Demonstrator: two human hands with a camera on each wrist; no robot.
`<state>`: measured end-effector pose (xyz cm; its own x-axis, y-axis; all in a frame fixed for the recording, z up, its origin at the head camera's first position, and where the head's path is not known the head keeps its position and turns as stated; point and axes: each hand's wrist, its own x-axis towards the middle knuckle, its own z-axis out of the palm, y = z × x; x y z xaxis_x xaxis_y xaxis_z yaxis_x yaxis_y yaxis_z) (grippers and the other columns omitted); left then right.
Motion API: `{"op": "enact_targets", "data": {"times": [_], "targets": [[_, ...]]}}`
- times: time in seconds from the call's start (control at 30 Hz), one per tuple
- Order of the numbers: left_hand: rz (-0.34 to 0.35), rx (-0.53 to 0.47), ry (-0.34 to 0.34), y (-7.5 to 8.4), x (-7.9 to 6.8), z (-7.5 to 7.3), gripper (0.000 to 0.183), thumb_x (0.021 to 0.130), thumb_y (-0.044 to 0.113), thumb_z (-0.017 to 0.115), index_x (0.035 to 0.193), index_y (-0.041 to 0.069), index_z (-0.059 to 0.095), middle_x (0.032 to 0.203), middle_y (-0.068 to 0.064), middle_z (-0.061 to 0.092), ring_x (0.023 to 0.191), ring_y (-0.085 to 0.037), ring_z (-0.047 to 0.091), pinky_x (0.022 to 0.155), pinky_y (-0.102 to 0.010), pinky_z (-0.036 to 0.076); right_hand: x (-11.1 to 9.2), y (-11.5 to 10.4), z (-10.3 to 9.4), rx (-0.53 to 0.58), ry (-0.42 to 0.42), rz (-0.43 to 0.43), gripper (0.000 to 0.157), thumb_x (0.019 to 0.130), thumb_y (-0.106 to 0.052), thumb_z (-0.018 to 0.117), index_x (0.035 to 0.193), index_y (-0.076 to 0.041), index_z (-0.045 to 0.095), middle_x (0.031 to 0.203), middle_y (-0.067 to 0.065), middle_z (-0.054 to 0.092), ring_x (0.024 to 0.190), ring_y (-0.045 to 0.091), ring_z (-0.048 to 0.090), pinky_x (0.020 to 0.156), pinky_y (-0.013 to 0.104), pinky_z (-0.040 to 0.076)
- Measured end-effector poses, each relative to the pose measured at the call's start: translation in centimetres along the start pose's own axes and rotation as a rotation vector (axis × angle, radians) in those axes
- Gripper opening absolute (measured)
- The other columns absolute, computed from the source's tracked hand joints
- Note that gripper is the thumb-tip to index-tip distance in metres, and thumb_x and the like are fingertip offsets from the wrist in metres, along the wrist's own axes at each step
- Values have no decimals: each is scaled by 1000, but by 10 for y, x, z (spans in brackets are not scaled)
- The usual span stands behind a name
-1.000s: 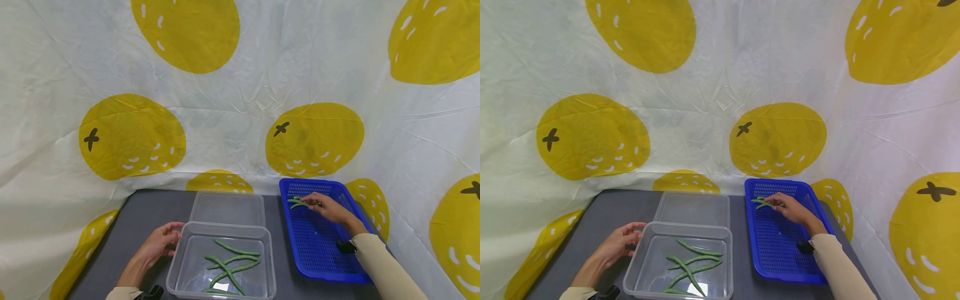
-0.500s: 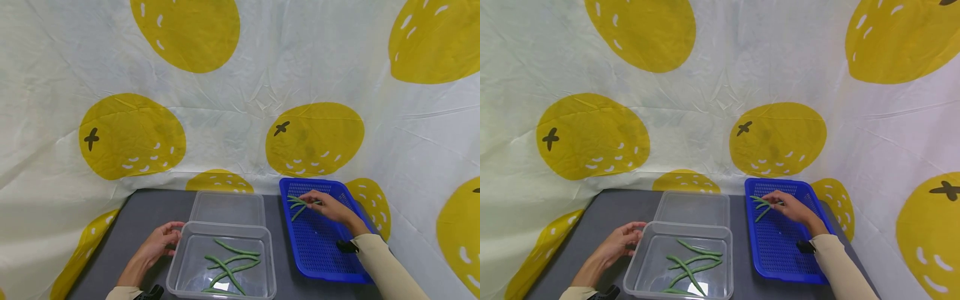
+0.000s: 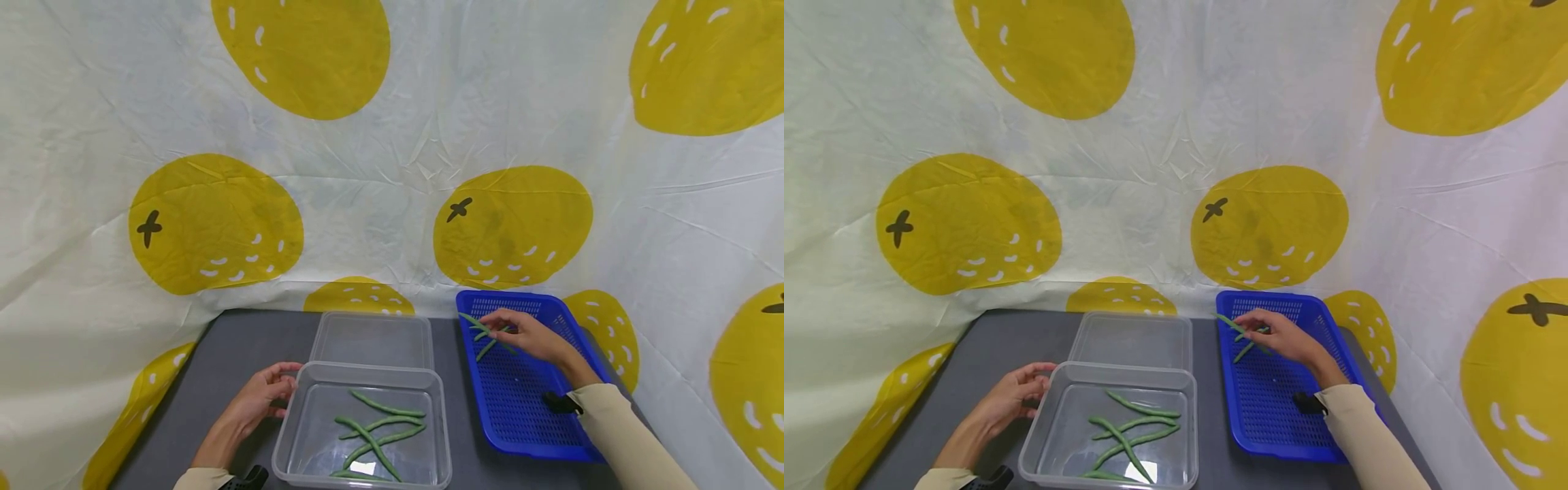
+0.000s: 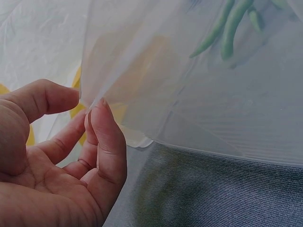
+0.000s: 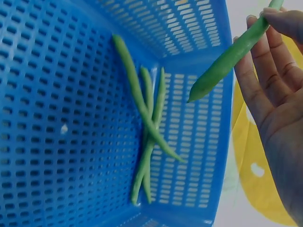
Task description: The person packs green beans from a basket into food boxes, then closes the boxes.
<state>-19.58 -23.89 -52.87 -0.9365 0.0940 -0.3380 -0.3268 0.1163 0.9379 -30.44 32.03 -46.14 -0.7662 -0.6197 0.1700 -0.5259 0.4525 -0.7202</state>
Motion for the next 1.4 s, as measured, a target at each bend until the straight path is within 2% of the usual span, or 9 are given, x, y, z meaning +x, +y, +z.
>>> {"op": "enact_targets", "data": {"times": [0.33, 0.5, 0.73, 0.9, 1.27, 1.4], "targets": [[-10, 5, 7, 1, -1, 1, 51, 94, 12, 63, 143, 3, 51, 101, -6, 64, 85, -22, 61, 64, -39, 54, 6, -18, 13, 82, -62, -41, 29, 101, -7, 59, 129, -9, 65, 114, 16, 67, 102, 26, 64, 83, 29, 55], [-4, 0, 4, 1, -1, 1, 52, 93, 11, 63, 143, 3, 51, 100, -6, 63, 85, -22, 61, 64, -39, 54, 9, -30, 22, 123, -83, -67, 29, 101, -5, 60, 129, -6, 64, 110, 23, 64, 100, 26, 64, 82, 32, 57], [1, -6, -1, 3, -2, 1, 51, 94, 11, 63, 143, 3, 50, 99, -5, 62, 86, -22, 60, 63, -39, 54, 13, -45, 34, 150, -95, -96, 26, 98, -5, 64, 124, -8, 65, 107, 7, 67, 97, 24, 65, 77, 32, 57], [3, -6, -8, 3, -2, 1, 51, 94, 12, 63, 143, 4, 51, 101, -6, 63, 86, -22, 60, 64, -39, 54, 15, -52, 41, 171, -117, -106, 26, 98, -6, 65, 122, -12, 65, 107, 4, 66, 97, 20, 66, 76, 34, 57], [7, -6, -15, 3, -3, 1, 52, 94, 12, 64, 143, 3, 50, 99, -5, 63, 85, -21, 60, 64, -38, 55, 22, -69, 52, 178, -166, -95, 23, 98, -9, 66, 120, -15, 64, 109, 10, 65, 96, 20, 65, 74, 34, 58], [12, -11, -16, 4, -3, 1, 53, 93, 11, 64, 143, 2, 49, 100, -6, 63, 85, -21, 60, 63, -38, 55, 25, -75, 56, 187, -191, -127, 21, 98, -9, 66, 118, -13, 64, 109, 9, 64, 94, 20, 64, 73, 33, 58]]}}
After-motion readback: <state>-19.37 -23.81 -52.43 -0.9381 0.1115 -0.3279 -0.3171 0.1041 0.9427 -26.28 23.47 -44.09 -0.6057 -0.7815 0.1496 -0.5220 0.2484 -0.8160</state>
